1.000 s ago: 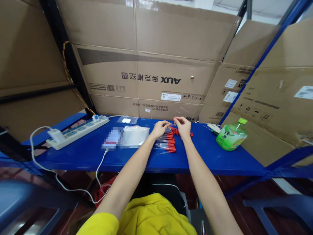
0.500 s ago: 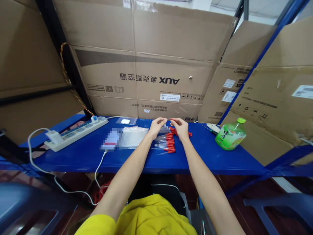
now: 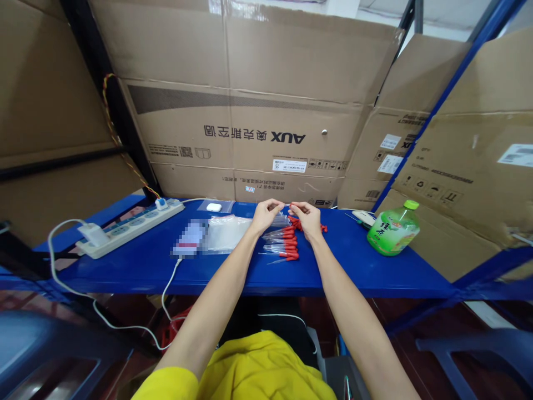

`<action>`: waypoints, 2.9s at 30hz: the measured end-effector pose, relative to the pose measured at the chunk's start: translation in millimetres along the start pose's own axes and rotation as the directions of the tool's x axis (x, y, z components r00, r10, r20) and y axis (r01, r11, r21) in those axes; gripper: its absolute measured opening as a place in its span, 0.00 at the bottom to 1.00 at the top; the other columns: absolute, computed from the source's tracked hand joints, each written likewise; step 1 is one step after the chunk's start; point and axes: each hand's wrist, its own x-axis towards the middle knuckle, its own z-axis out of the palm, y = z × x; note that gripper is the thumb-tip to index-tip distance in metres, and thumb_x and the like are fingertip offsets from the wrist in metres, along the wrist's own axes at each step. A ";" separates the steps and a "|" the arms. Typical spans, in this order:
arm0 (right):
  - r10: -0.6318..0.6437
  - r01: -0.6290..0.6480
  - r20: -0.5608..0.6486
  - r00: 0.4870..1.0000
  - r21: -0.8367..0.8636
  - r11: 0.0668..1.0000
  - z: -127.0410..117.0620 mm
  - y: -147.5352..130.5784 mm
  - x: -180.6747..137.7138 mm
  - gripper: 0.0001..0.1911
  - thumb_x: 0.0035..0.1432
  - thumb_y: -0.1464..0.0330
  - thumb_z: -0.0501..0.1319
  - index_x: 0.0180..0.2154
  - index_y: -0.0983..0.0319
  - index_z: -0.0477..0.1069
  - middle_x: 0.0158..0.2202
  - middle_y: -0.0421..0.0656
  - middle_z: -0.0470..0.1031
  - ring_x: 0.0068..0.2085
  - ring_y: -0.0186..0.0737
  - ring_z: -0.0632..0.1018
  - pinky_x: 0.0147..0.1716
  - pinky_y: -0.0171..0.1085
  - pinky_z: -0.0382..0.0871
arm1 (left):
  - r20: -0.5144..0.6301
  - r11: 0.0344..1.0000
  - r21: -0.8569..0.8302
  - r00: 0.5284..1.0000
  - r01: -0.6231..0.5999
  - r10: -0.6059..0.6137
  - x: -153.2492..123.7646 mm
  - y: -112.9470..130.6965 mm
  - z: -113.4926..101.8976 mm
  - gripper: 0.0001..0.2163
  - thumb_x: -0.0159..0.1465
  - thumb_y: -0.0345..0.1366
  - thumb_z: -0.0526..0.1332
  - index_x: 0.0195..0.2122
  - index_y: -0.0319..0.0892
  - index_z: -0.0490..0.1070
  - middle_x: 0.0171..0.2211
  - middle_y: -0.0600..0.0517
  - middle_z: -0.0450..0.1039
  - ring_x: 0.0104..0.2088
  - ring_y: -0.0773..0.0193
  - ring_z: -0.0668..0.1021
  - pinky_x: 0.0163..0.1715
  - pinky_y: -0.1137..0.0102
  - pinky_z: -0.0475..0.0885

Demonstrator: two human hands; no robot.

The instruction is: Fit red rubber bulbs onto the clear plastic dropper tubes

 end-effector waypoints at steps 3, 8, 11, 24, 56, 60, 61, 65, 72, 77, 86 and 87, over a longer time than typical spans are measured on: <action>-0.003 0.004 0.021 1.000 -0.031 0.999 -0.7 1.0 -0.1 0.20 0.45 0.55 0.74 0.35 0.62 0.80 0.30 0.44 0.82 0.32 0.43 0.82 0.39 0.43 0.78 | 0.022 0.998 0.059 0.999 -0.034 0.032 1.2 -0.9 -3.3 0.14 0.59 0.45 0.67 0.33 0.38 0.80 0.25 0.52 0.74 0.25 0.67 0.68 0.28 0.71 0.62; 0.004 -0.001 0.037 0.999 -0.082 0.997 -1.8 3.0 -0.2 0.21 0.46 0.53 0.73 0.35 0.62 0.79 0.30 0.45 0.82 0.32 0.45 0.83 0.38 0.44 0.78 | 0.056 0.991 0.117 0.997 -0.061 0.055 3.1 -6.3 -6.6 0.14 0.60 0.46 0.67 0.34 0.38 0.80 0.27 0.50 0.75 0.26 0.65 0.70 0.28 0.71 0.63; 0.004 0.001 0.056 0.998 -0.084 0.997 -2.2 2.8 -0.5 0.20 0.45 0.53 0.73 0.35 0.62 0.80 0.30 0.45 0.82 0.32 0.45 0.83 0.38 0.44 0.78 | 0.072 0.989 0.134 0.996 -0.068 0.059 3.4 -8.1 -7.7 0.14 0.60 0.46 0.66 0.35 0.38 0.80 0.29 0.48 0.77 0.28 0.64 0.72 0.29 0.70 0.64; -0.020 0.068 0.222 0.975 -0.211 0.975 -5.3 6.1 -2.6 0.18 0.48 0.54 0.71 0.35 0.61 0.80 0.28 0.44 0.82 0.30 0.46 0.82 0.35 0.43 0.77 | 0.175 0.988 0.153 0.984 -0.013 -0.014 1.5 0.6 -17.4 0.14 0.58 0.45 0.67 0.33 0.37 0.80 0.30 0.47 0.79 0.28 0.63 0.73 0.31 0.69 0.66; 0.023 -0.017 0.177 0.984 -0.034 0.999 19.8 -9.1 -14.6 0.21 0.45 0.51 0.73 0.32 0.59 0.76 0.26 0.42 0.80 0.28 0.43 0.81 0.35 0.43 0.78 | 0.175 0.436 -0.831 0.906 0.345 -0.385 0.2 29.6 -10.3 0.21 0.68 0.53 0.51 0.25 0.44 0.49 0.22 0.58 0.49 0.16 0.73 0.49 0.14 0.75 0.44; 0.018 -0.014 0.164 0.986 -0.028 1.000 19.8 -10.2 -15.6 0.21 0.44 0.51 0.74 0.31 0.59 0.76 0.26 0.42 0.80 0.28 0.44 0.81 0.34 0.43 0.78 | 0.168 0.438 -0.830 0.905 0.344 -0.391 -0.5 31.2 -8.2 0.22 0.68 0.54 0.50 0.25 0.44 0.47 0.22 0.58 0.48 0.16 0.73 0.47 0.15 0.74 0.45; 0.015 -0.011 0.164 0.986 -0.027 1.000 19.7 -10.5 -15.7 0.21 0.44 0.51 0.74 0.30 0.59 0.76 0.26 0.42 0.80 0.28 0.44 0.81 0.34 0.43 0.78 | 0.170 0.436 -0.833 0.907 0.340 -0.384 -0.7 31.4 -7.7 0.22 0.68 0.54 0.50 0.25 0.44 0.47 0.22 0.58 0.48 0.16 0.72 0.47 0.15 0.74 0.46; 0.012 -0.005 0.173 0.985 -0.042 0.999 19.3 -11.2 -15.5 0.20 0.44 0.51 0.74 0.30 0.59 0.76 0.26 0.43 0.81 0.28 0.45 0.81 0.35 0.44 0.78 | 0.189 0.423 -0.841 0.915 0.338 -0.356 -1.9 31.5 -6.4 0.21 0.68 0.53 0.48 0.25 0.44 0.47 0.22 0.58 0.48 0.17 0.72 0.48 0.15 0.73 0.47; 0.004 0.003 0.163 0.987 -0.045 0.999 19.9 -10.0 -15.5 0.21 0.45 0.50 0.73 0.30 0.60 0.76 0.26 0.43 0.81 0.28 0.45 0.81 0.35 0.44 0.79 | 0.198 0.412 -0.847 0.918 0.336 -0.343 -2.4 33.4 -4.7 0.21 0.68 0.53 0.50 0.25 0.44 0.50 0.22 0.57 0.49 0.17 0.71 0.49 0.16 0.72 0.49; -0.010 0.013 0.136 0.991 -0.026 1.000 18.5 -10.2 -13.7 0.20 0.46 0.51 0.73 0.31 0.59 0.76 0.27 0.43 0.81 0.29 0.45 0.81 0.35 0.44 0.79 | 0.221 0.418 -0.837 0.917 0.354 -0.334 -2.7 34.7 -4.7 0.21 0.68 0.53 0.50 0.26 0.44 0.50 0.23 0.57 0.50 0.17 0.71 0.49 0.16 0.73 0.47; -0.043 0.053 0.141 0.989 -0.070 0.996 17.2 -15.9 -14.2 0.18 0.50 0.53 0.71 0.36 0.59 0.77 0.29 0.42 0.80 0.30 0.43 0.80 0.34 0.42 0.77 | 0.193 0.408 -0.848 0.914 0.338 -0.356 -3.1 36.3 -4.8 0.17 0.70 0.50 0.49 0.29 0.43 0.57 0.24 0.56 0.55 0.17 0.72 0.47 0.16 0.73 0.44; -0.059 0.069 0.137 0.989 -0.076 0.995 17.3 -16.2 -14.4 0.17 0.50 0.54 0.71 0.36 0.59 0.77 0.29 0.42 0.80 0.30 0.42 0.80 0.34 0.41 0.77 | 0.193 0.396 -0.855 0.914 0.334 -0.356 -3.1 36.2 -5.5 0.17 0.70 0.48 0.47 0.29 0.43 0.58 0.25 0.56 0.56 0.17 0.72 0.48 0.16 0.73 0.45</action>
